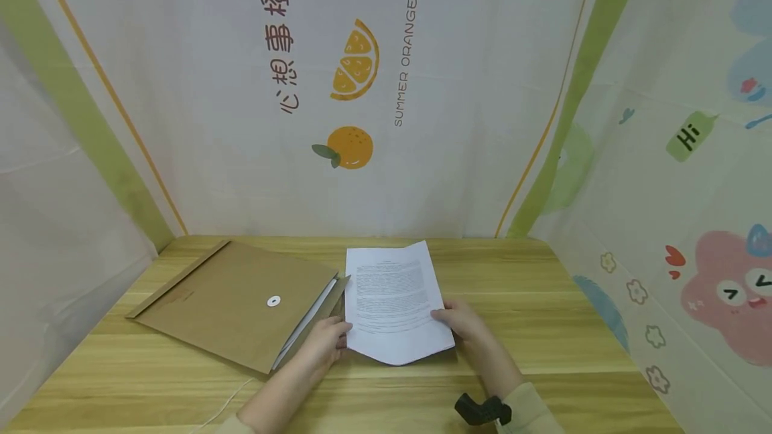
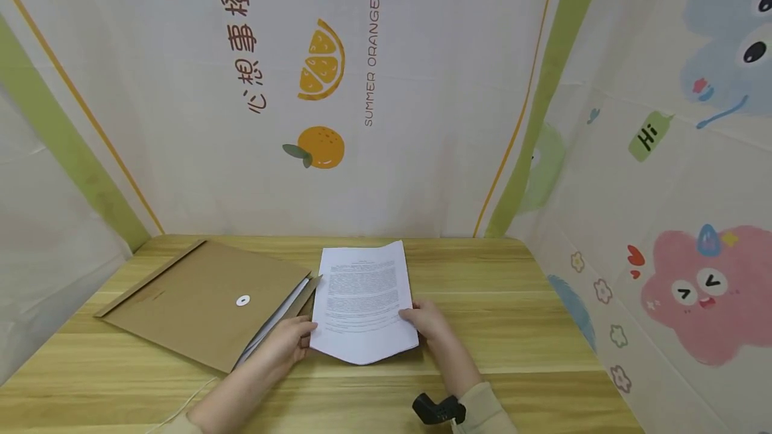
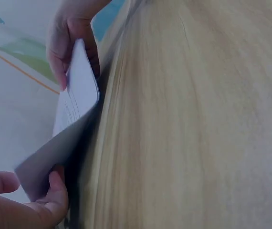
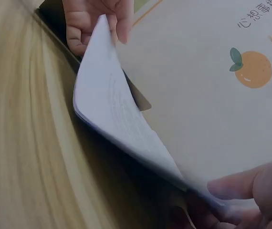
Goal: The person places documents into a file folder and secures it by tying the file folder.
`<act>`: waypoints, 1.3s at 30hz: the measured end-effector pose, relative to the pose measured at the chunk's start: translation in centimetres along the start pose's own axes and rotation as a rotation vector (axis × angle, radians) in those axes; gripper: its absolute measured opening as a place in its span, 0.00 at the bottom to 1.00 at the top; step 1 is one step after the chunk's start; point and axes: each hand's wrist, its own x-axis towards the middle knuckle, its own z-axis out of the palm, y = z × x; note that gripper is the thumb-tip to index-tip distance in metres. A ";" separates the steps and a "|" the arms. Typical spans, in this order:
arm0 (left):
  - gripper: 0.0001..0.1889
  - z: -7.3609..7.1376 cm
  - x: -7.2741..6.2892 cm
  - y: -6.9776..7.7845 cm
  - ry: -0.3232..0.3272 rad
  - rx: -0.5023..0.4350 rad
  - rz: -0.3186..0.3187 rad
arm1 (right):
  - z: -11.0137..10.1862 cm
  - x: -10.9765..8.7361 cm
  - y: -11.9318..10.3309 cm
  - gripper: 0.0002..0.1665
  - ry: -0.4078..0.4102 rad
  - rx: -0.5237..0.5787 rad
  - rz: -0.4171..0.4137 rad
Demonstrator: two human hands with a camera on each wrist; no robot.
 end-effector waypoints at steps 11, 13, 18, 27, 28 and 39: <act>0.22 -0.4 0.1 -0.3 -0.124 0.001 0.075 | -2.4 -0.7 -1.6 0.26 0.093 0.075 -0.107; 0.23 -0.4 0.1 0.2 -0.150 -0.009 0.090 | -3.5 -0.9 -1.9 0.28 0.044 0.093 -0.131; 0.22 -0.7 0.2 1.4 -0.169 -0.037 0.135 | -6.0 -1.5 -2.1 0.32 -0.195 0.135 -0.228; 0.20 -1.3 0.5 2.7 -0.103 -0.157 0.184 | -7.5 -2.0 -2.2 0.31 -0.381 0.188 -0.284; 0.19 -1.3 0.5 2.9 -0.076 -0.170 0.185 | -7.5 -2.0 -2.2 0.29 -0.363 0.198 -0.276; 0.20 -1.5 0.5 3.8 0.113 -0.402 0.229 | -4.7 -2.8 -3.8 0.09 -0.119 0.566 -0.183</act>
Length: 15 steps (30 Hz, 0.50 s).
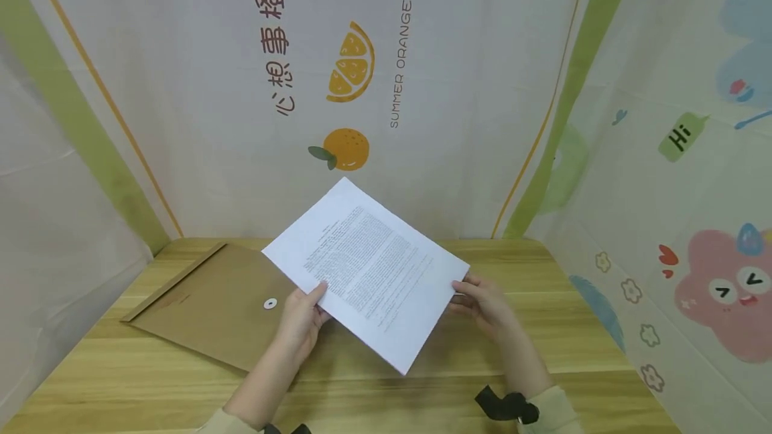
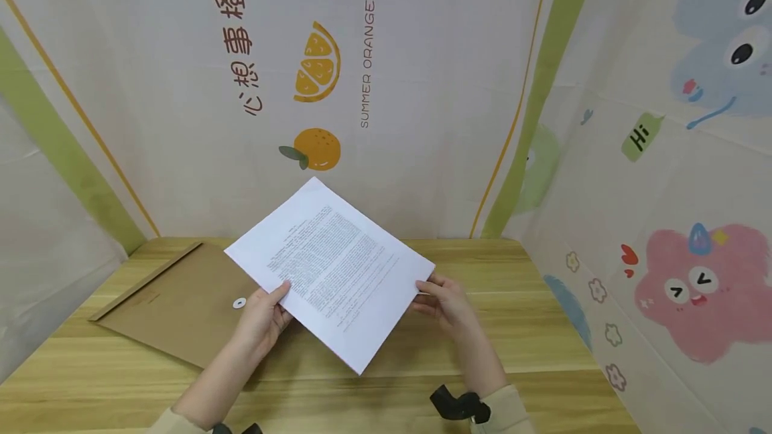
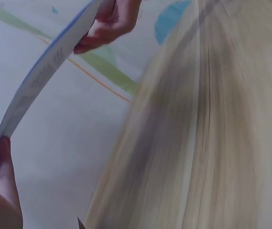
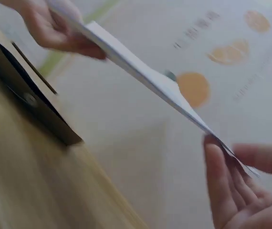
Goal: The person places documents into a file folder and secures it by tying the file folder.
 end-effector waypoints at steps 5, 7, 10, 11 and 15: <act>0.20 0.1 -0.3 -0.1 0.017 -0.056 0.018 | 2.9 -0.3 0.9 0.16 0.044 -0.129 -0.017; 0.20 0.0 -0.4 0.0 0.023 -0.042 0.026 | 3.6 -0.5 1.0 0.19 0.049 -0.210 -0.041; 0.20 -0.6 -0.5 0.4 0.030 0.029 0.041 | 3.6 -0.8 0.7 0.19 0.064 -0.270 -0.073; 0.20 -1.0 -0.5 0.6 0.034 0.053 0.046 | 3.4 -0.8 0.5 0.19 0.064 -0.269 -0.076; 0.19 -3.1 -0.4 1.4 0.048 0.098 0.039 | 1.6 -1.0 -0.3 0.18 0.035 -0.283 -0.061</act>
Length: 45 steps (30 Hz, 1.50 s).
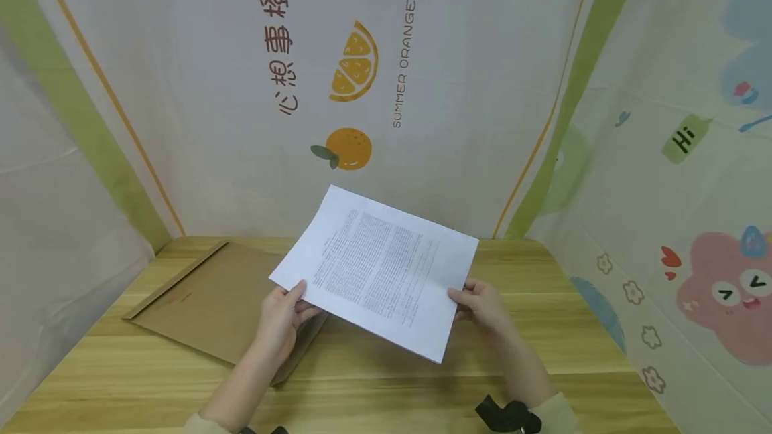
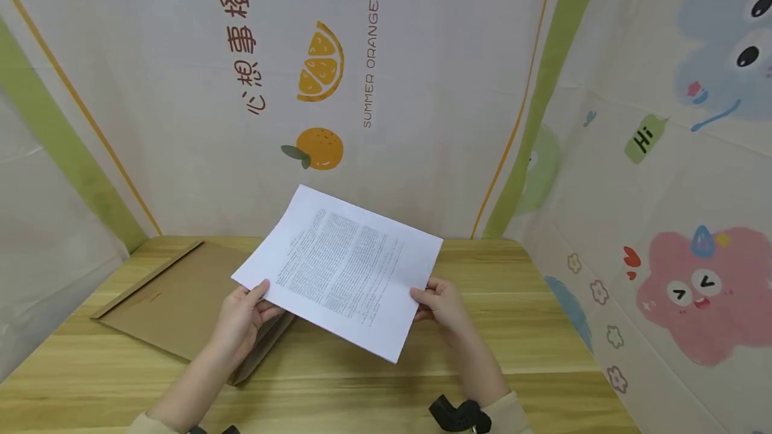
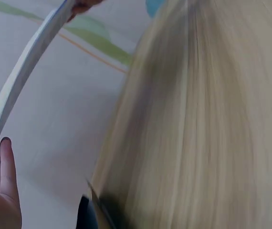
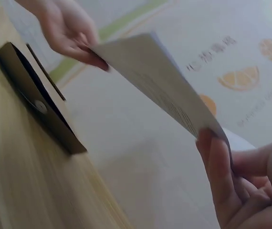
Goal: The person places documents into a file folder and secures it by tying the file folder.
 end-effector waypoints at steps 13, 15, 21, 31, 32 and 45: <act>0.18 -6.2 -0.6 0.3 -0.169 0.831 0.366 | -2.8 -1.3 3.5 0.19 -0.171 0.032 0.141; 0.19 -6.8 -0.9 0.1 -0.202 1.046 0.439 | -3.1 -1.3 4.2 0.18 -0.180 0.041 0.163; 0.23 -7.2 -1.8 -0.9 -0.270 1.466 0.583 | -4.1 -1.2 5.8 0.14 -0.215 -0.003 0.207; 0.19 -6.7 -2.6 -1.7 -0.275 1.704 0.703 | -5.2 -1.4 7.1 0.14 -0.296 0.012 0.251; 0.16 -6.6 -2.6 -1.8 -0.276 1.719 0.721 | -5.2 -1.4 7.2 0.14 -0.299 0.017 0.252; 0.27 -6.4 -3.5 -2.0 -0.195 1.753 0.821 | -5.8 -1.6 7.4 0.10 -0.326 0.052 0.262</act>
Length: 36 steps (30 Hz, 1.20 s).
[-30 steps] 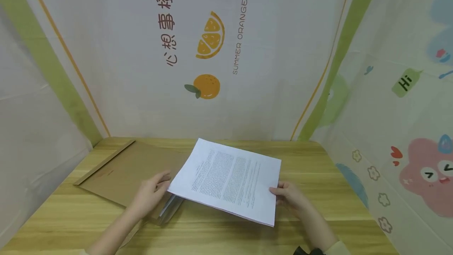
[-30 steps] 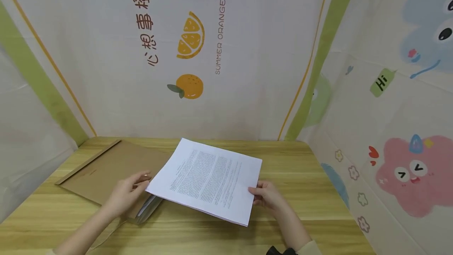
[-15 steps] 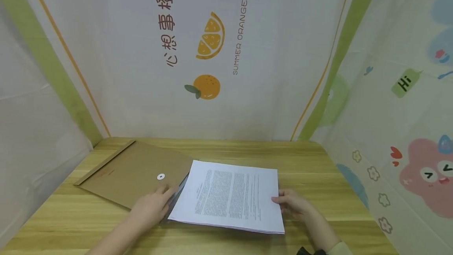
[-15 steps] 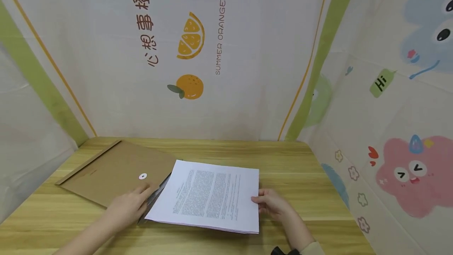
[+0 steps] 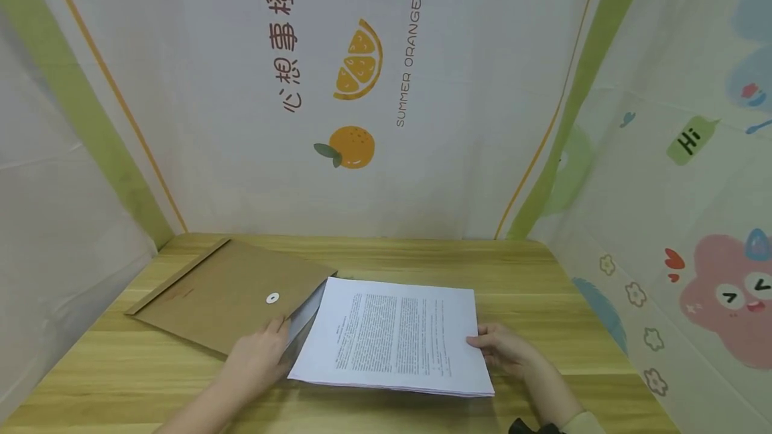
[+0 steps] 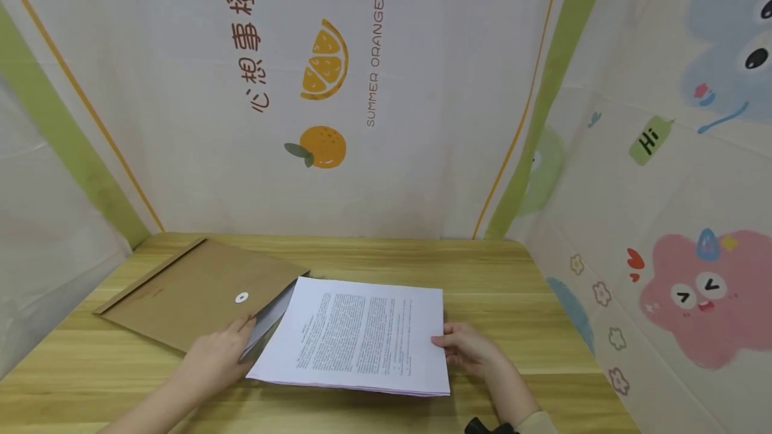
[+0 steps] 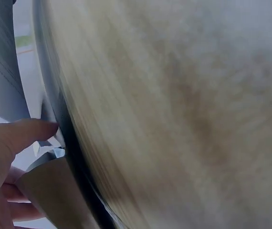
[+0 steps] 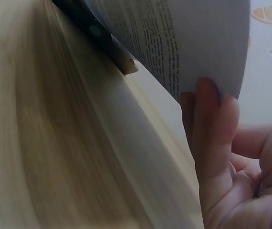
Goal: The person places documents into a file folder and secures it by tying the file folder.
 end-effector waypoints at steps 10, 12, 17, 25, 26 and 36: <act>0.39 -0.2 -0.3 0.0 -0.058 -0.013 -0.044 | 0.7 0.7 -0.3 0.08 -0.041 -0.016 0.020; 0.35 -0.2 -0.4 0.1 -0.062 -0.023 -0.044 | 0.8 1.1 -0.5 0.09 -0.033 -0.020 0.021; 0.28 -0.3 -0.3 0.3 -0.046 -0.030 -0.019 | 0.9 2.3 -1.1 0.11 0.013 -0.033 0.019; 0.52 -0.8 -0.2 0.6 -0.140 -0.124 -0.060 | 0.5 2.7 -2.0 0.12 0.094 -0.069 -0.008; 0.52 -0.8 -0.2 0.7 -0.144 -0.127 -0.063 | 0.6 2.7 -2.0 0.12 0.101 -0.067 -0.012; 0.50 -0.8 0.0 1.0 -0.135 -0.110 -0.084 | 3.7 2.6 -1.5 0.14 0.146 -0.044 -0.022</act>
